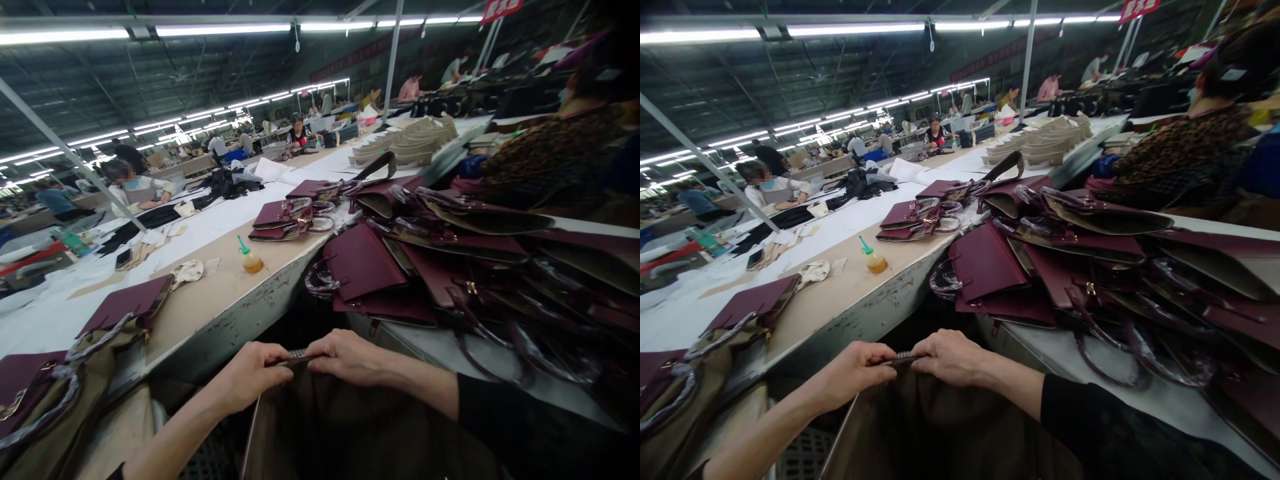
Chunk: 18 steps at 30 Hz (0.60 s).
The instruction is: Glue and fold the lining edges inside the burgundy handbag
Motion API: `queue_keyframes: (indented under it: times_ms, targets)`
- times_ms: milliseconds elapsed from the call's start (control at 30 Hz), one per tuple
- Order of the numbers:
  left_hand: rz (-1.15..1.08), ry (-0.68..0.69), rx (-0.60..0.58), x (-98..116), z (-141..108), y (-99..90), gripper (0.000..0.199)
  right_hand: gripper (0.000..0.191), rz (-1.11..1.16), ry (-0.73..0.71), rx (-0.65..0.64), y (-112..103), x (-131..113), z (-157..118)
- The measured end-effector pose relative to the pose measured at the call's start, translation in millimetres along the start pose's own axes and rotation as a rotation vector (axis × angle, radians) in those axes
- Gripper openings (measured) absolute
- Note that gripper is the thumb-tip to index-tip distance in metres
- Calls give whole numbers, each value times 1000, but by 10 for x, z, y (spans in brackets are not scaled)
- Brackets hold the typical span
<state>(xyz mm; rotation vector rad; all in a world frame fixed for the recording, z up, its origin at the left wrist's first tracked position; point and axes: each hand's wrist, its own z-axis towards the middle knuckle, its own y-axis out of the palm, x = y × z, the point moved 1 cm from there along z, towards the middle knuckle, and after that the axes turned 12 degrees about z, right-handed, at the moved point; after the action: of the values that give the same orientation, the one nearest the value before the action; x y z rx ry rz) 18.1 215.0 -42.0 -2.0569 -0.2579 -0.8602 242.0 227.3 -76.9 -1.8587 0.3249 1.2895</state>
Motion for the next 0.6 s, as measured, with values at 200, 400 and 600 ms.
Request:
queue_keyframes:
  times_ms: [200, 400, 600]
  targets:
    - [-91, 60, -14, 16, 14, 59, 25, 22, 51, -17, -2, 25, 35, -32]
    - [206, 74, 54, 125, 48, 33, 20, 20, -28, -9, 45, 18, 61, -44]
    - [326, -55, 57, 287, 120, 171, 19, 37, -86, 123, 40, 37, 101, -123]
